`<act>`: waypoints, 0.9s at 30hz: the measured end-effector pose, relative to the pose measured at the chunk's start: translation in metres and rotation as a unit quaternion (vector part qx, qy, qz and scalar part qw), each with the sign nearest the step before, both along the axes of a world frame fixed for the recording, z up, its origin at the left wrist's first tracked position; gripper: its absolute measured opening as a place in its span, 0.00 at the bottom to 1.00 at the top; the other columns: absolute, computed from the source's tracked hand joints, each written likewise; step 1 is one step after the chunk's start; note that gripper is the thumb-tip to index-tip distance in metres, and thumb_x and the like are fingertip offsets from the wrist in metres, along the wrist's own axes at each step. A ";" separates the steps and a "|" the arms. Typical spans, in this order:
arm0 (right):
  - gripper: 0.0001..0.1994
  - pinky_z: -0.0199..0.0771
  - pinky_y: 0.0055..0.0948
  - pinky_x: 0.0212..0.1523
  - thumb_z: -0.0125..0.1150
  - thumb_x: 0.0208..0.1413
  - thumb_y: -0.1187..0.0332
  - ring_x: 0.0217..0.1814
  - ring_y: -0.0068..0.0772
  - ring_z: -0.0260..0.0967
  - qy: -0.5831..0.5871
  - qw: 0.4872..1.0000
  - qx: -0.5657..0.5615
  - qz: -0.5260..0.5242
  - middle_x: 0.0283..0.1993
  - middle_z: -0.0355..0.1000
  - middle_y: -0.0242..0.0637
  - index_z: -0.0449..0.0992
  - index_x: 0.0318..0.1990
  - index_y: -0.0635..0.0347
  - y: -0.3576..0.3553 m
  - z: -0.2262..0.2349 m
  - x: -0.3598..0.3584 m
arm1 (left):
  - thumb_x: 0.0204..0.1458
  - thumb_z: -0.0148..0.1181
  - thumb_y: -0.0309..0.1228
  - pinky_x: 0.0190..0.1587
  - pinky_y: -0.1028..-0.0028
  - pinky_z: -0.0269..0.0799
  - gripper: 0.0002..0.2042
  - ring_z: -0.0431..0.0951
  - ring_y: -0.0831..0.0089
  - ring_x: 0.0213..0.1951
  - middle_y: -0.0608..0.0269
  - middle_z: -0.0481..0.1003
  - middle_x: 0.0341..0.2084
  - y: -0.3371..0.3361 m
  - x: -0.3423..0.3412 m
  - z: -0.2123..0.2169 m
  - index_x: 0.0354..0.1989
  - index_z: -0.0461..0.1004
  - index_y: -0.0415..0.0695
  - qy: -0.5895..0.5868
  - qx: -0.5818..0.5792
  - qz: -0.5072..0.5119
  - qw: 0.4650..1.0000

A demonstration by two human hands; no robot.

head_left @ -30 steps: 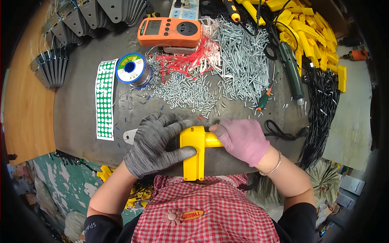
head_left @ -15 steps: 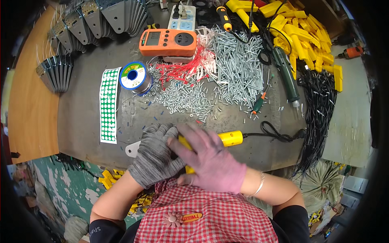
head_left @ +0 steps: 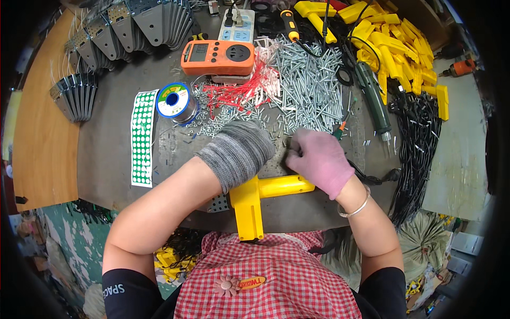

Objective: The person solders wires to a circuit component inside a yellow plastic housing using a soldering iron and soldering tin, then secures the housing with screws using an electric screwdriver.

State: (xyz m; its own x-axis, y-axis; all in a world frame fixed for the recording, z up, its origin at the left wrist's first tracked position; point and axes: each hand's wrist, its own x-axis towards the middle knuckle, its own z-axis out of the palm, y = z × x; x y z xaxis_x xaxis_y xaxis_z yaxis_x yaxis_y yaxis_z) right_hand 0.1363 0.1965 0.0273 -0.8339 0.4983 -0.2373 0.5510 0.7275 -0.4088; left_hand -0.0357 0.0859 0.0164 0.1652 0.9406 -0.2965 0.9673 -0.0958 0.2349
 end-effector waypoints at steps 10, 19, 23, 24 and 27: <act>0.06 0.77 0.48 0.45 0.60 0.49 0.70 0.40 0.55 0.76 0.064 0.994 0.051 0.066 0.35 0.76 0.52 0.79 0.30 0.64 -0.008 -0.019 -0.013 | 0.49 0.62 0.34 0.45 0.57 0.76 0.10 0.78 0.52 0.42 0.51 0.77 0.35 -0.003 -0.007 -0.005 0.35 0.78 0.41 0.051 0.029 0.042 0.997; 0.05 0.77 0.43 0.38 0.62 0.48 0.70 0.35 0.51 0.76 0.160 0.969 -0.148 0.118 0.32 0.75 0.46 0.77 0.30 0.62 -0.029 0.008 -0.033 | 0.48 0.62 0.28 0.40 0.57 0.71 0.07 0.74 0.51 0.36 0.52 0.73 0.28 -0.035 -0.028 -0.014 0.31 0.71 0.40 -0.157 0.197 0.178 0.951; 0.05 0.76 0.42 0.37 0.62 0.46 0.72 0.35 0.50 0.75 0.217 0.949 -0.158 0.167 0.31 0.74 0.43 0.77 0.32 0.61 -0.040 0.001 -0.033 | 0.48 0.63 0.23 0.41 0.62 0.73 0.05 0.76 0.53 0.36 0.53 0.74 0.30 -0.050 -0.030 -0.006 0.33 0.74 0.42 -0.245 0.264 0.218 0.907; 0.05 0.76 0.42 0.37 0.62 0.46 0.72 0.35 0.50 0.75 0.218 0.948 -0.159 0.168 0.31 0.74 0.43 0.77 0.32 0.61 -0.040 0.001 -0.032 | 0.49 0.63 0.22 0.41 0.64 0.74 0.06 0.77 0.55 0.37 0.54 0.75 0.31 -0.052 -0.030 -0.007 0.35 0.78 0.43 -0.233 0.316 0.207 0.896; 0.04 0.76 0.37 0.36 0.62 0.48 0.72 0.34 0.44 0.74 0.244 0.938 -0.120 0.215 0.32 0.74 0.41 0.78 0.32 0.61 -0.031 0.003 -0.017 | 0.49 0.66 0.24 0.40 0.65 0.75 0.07 0.78 0.58 0.37 0.57 0.76 0.32 -0.075 -0.019 0.010 0.37 0.81 0.44 -0.171 0.293 0.209 0.917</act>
State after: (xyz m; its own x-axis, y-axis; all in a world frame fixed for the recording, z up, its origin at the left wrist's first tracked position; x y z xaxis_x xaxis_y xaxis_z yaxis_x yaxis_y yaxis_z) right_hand 0.1191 0.1650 0.0303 -0.9841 0.0721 0.1623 -0.0672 0.6949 -0.7160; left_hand -0.0547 0.0107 0.0262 -0.2565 0.9243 0.2826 0.8279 0.0592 0.5578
